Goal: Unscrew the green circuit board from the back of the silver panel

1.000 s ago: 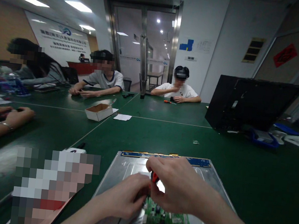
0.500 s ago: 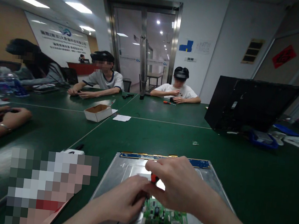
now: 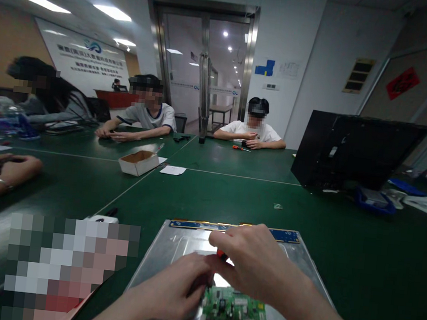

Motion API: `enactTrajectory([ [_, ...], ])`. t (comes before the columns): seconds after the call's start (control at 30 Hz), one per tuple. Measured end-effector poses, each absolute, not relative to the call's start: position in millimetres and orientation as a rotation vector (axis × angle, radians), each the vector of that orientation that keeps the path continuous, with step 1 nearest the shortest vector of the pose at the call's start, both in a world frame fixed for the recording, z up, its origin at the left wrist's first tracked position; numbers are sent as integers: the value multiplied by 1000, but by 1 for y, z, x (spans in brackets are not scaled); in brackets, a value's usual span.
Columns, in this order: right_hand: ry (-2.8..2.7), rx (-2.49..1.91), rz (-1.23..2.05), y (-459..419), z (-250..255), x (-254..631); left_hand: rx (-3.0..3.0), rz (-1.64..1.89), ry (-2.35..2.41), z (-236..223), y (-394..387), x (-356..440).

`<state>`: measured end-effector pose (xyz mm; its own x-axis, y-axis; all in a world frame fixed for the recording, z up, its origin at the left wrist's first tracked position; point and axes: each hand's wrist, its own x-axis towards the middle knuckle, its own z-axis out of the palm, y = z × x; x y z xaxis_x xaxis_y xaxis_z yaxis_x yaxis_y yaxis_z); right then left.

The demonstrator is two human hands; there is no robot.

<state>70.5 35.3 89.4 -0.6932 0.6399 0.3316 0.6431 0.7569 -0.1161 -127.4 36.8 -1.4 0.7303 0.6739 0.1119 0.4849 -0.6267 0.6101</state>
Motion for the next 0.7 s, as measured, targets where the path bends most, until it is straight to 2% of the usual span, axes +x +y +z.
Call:
enactTrajectory([
  [0.2,-2612,-909,107,33,93,69,2397,475,904,-3,37,-128],
  [0.4,-2629,-956,36,35,91,69,2376,470,896,-3,36,-128],
  [0.57,-2610,-887,146,33,92,69,2395,469,928,-5,36,-128],
  [0.7,-2641,-919,108,33,94,70,2403,482,915,-3,36,-128],
])
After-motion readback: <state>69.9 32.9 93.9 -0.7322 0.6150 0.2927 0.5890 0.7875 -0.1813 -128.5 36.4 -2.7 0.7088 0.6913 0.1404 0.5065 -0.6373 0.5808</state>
